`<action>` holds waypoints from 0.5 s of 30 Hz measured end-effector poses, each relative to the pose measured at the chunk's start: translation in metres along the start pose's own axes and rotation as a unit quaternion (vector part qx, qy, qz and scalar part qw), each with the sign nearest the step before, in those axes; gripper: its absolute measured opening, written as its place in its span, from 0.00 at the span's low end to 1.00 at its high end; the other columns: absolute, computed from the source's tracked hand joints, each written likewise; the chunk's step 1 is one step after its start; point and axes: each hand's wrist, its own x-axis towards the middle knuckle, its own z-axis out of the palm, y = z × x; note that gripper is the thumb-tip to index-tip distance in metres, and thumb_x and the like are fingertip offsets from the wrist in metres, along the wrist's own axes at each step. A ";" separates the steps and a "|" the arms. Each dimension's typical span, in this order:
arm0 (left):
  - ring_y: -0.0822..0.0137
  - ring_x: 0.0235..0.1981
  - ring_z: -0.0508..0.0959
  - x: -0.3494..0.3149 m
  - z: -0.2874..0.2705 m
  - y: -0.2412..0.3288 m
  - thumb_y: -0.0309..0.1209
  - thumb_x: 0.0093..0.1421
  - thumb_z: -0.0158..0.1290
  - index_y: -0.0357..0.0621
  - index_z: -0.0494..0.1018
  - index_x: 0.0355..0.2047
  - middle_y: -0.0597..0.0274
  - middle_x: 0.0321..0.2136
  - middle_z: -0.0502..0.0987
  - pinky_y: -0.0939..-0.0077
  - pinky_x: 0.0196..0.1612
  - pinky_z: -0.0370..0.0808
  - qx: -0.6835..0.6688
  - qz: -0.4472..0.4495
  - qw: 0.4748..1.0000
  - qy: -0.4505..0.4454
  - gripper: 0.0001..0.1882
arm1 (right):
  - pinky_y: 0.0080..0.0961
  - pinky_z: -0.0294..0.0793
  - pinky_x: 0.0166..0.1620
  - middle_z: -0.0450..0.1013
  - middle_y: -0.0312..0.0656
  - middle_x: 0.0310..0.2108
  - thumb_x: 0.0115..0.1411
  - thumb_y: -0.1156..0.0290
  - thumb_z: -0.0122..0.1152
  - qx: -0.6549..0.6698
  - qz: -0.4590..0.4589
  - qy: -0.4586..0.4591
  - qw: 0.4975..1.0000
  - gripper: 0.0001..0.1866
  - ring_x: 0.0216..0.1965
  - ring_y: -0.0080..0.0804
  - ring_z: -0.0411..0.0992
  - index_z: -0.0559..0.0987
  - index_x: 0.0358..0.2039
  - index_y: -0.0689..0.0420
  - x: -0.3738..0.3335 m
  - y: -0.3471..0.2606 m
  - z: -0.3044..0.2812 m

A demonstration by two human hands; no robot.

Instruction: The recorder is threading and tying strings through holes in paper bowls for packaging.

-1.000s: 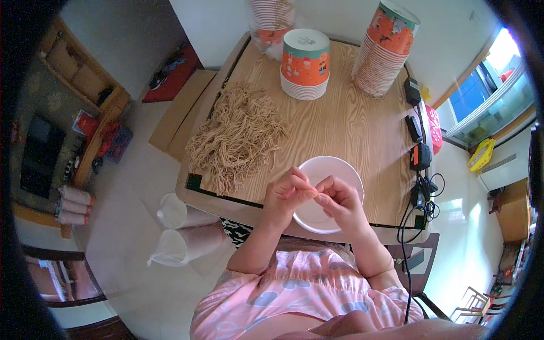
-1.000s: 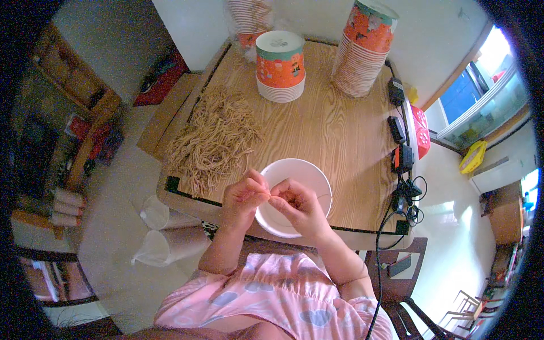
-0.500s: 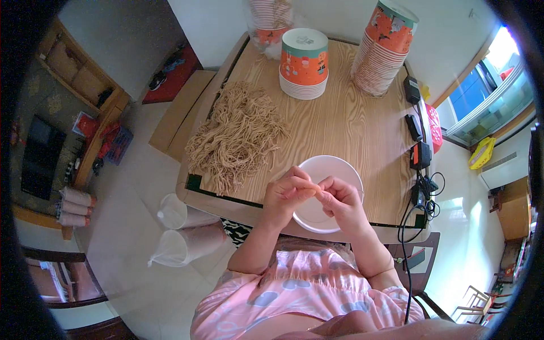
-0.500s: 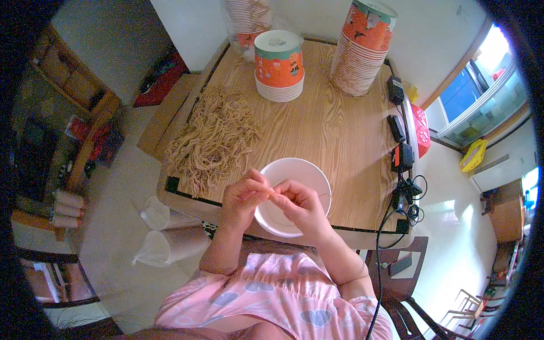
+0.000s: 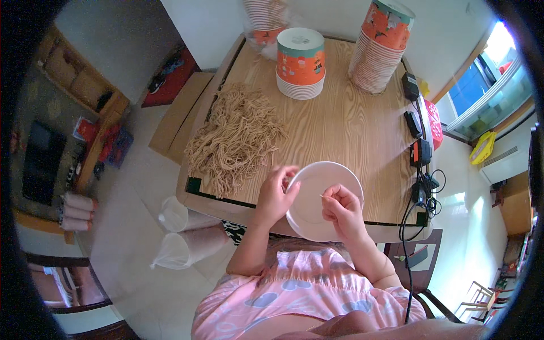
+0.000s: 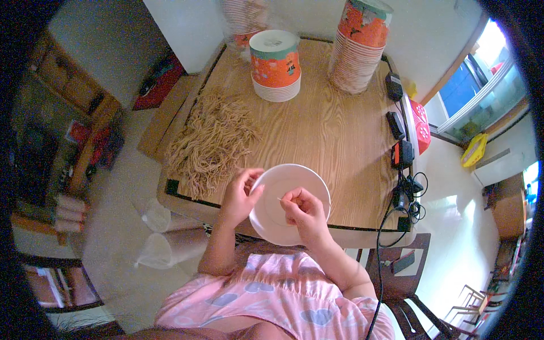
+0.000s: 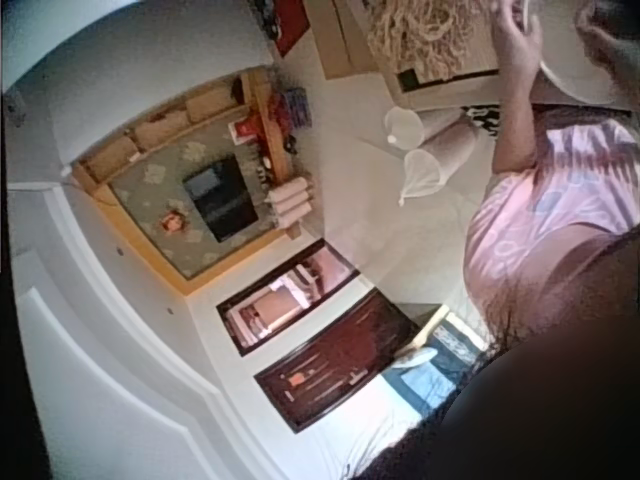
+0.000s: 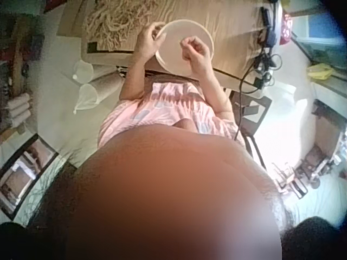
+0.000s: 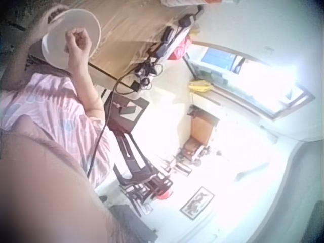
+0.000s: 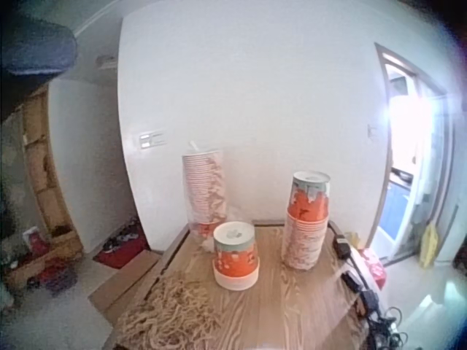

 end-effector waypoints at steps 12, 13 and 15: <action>0.62 0.31 0.74 -0.029 0.012 0.049 0.18 0.47 0.50 0.40 0.75 0.34 0.56 0.30 0.70 0.74 0.31 0.72 0.000 0.136 0.990 -0.038 0.12 | 0.29 0.68 0.48 0.68 0.39 0.40 0.61 0.71 0.49 0.299 0.113 0.048 0.946 0.10 0.43 0.30 0.67 0.69 0.43 0.57 -0.015 0.030 -0.010; 0.63 0.31 0.74 -0.029 0.013 0.047 0.18 0.47 0.50 0.40 0.75 0.34 0.57 0.30 0.70 0.75 0.31 0.72 0.004 0.162 0.987 -0.023 0.12 | 0.31 0.65 0.52 0.67 0.40 0.45 0.61 0.70 0.49 0.288 0.106 0.029 0.951 0.13 0.49 0.32 0.66 0.68 0.46 0.57 -0.015 0.026 -0.006; 0.63 0.31 0.74 -0.030 0.013 0.047 0.18 0.47 0.50 0.40 0.75 0.34 0.57 0.30 0.71 0.75 0.31 0.71 0.005 0.145 0.989 -0.028 0.12 | 0.30 0.66 0.51 0.67 0.39 0.45 0.61 0.69 0.49 0.281 0.109 0.037 0.953 0.13 0.48 0.31 0.66 0.68 0.46 0.57 -0.013 0.027 -0.003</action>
